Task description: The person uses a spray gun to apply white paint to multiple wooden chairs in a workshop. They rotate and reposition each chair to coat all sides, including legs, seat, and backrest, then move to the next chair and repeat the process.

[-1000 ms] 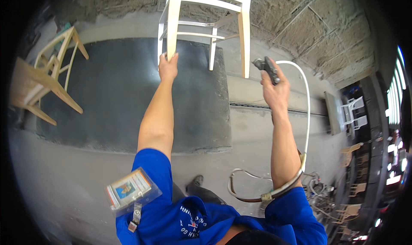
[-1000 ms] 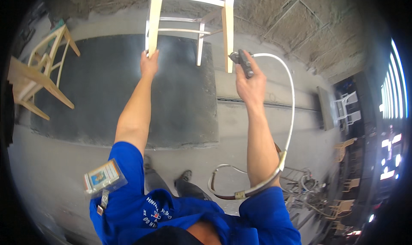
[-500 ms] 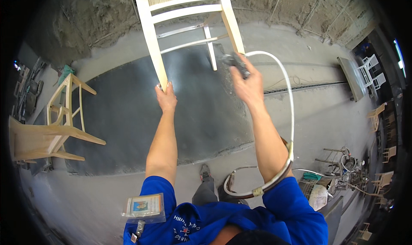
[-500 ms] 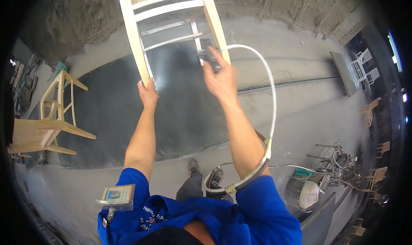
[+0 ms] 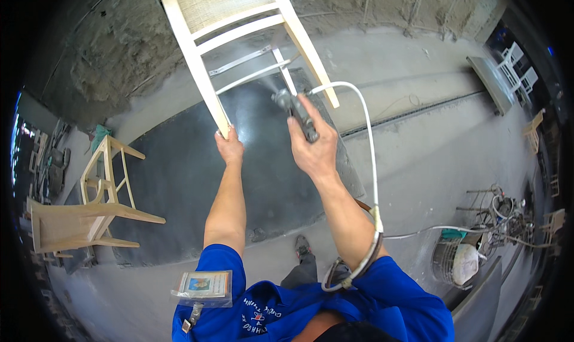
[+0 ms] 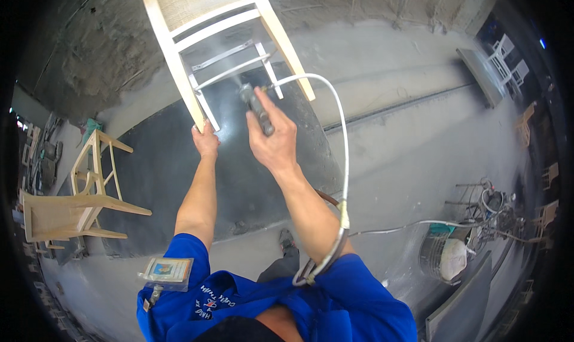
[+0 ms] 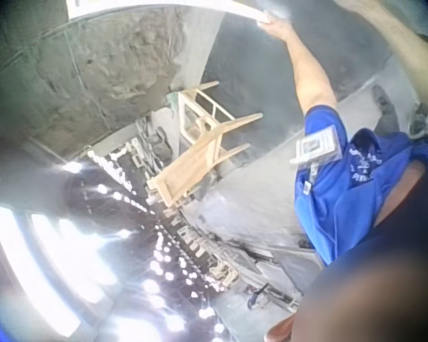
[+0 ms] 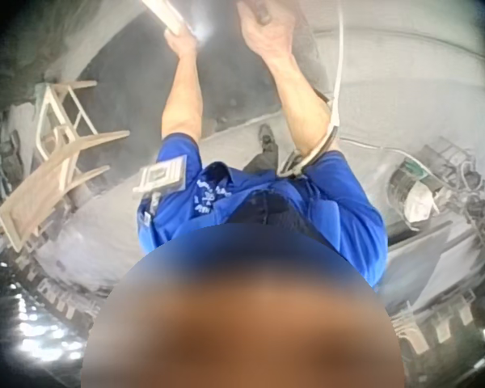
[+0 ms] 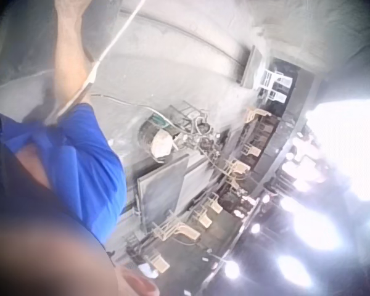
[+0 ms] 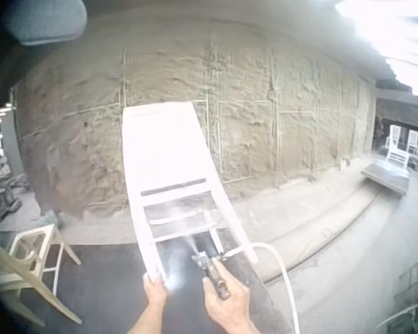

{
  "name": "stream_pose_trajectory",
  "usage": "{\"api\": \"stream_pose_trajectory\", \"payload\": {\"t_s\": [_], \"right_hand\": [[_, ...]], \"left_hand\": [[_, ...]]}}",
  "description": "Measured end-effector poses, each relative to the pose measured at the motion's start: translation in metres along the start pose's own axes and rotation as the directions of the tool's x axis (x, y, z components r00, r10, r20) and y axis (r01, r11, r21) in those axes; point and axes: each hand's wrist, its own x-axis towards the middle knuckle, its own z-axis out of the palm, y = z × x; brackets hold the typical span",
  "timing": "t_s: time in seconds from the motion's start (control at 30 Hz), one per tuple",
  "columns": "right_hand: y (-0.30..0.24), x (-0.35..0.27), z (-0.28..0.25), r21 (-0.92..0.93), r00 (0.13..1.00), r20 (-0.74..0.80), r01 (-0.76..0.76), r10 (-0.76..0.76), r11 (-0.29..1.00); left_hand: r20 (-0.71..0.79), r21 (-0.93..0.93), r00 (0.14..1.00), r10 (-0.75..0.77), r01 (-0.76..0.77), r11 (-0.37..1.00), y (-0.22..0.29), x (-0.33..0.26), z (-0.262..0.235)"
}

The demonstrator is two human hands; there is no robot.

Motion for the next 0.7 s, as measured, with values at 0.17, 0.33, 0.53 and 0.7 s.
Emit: {"api": "stream_pose_trajectory", "payload": {"t_s": [0.17,0.33,0.53,0.7], "right_hand": [[0.012,0.008,-0.022,0.162,0.898,-0.37,-0.191,0.239,0.968],[0.024,-0.064,-0.083,0.277,0.774,-0.411,-0.397,0.481,0.875],[0.032,-0.17,-0.17,0.183,0.559,-0.441,-0.71,0.702,0.68],[0.038,-0.236,-0.232,0.213,0.504,-0.366,-0.773,0.782,0.598]], "left_hand": [[0.01,0.032,1.0,0.0,0.0,0.999,-0.003,-0.004,-0.001],[0.014,0.072,1.0,-0.026,0.025,0.997,-0.004,-0.024,-0.004],[0.007,0.151,0.999,-0.033,0.032,0.988,-0.019,-0.057,-0.009],[-0.097,0.331,0.995,-0.03,0.061,0.942,-0.075,-0.098,-0.016]]}}
